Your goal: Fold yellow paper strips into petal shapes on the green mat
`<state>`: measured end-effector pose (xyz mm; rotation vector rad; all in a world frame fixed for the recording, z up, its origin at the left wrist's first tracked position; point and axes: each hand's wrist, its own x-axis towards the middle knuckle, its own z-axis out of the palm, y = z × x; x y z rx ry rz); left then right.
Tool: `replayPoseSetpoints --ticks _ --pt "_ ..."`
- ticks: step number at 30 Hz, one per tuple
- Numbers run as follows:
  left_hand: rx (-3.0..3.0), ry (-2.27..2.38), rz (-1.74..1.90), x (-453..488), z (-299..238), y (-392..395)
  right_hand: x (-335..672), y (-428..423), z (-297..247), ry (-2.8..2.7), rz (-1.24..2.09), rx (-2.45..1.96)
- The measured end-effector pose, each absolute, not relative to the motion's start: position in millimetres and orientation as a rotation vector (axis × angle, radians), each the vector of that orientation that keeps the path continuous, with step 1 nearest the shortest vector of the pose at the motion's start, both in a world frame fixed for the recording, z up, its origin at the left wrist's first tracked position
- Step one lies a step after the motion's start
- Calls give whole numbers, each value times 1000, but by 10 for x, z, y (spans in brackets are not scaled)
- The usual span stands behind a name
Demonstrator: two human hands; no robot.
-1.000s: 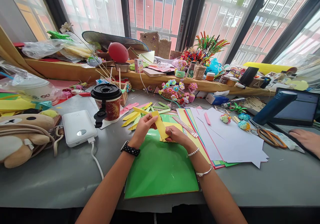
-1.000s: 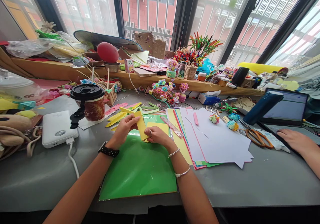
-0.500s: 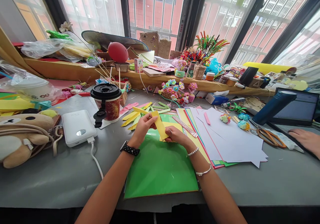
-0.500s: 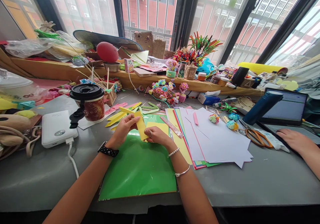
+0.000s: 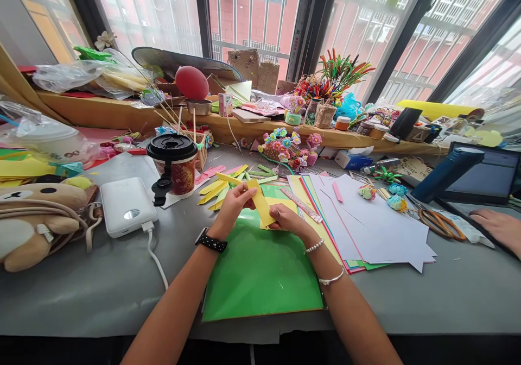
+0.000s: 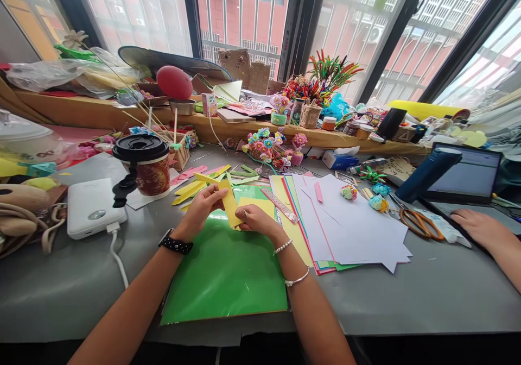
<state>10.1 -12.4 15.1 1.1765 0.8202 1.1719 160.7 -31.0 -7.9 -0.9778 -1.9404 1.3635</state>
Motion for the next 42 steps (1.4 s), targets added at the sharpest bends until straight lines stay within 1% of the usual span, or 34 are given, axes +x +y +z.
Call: replayPoseSetpoints --ticks 18,29,35,42 --pt "1148 813 1141 101 149 -127 1604 -292 -98 -1910 1425 -873" --pt "1127 814 1137 97 143 -119 1593 -307 -89 -1879 1422 -951" --pt "1124 810 1133 101 147 -125 1600 -296 -106 -1891 1409 -898" --pt "1126 806 1131 100 137 -118 1588 -293 -127 -1816 1469 -890"
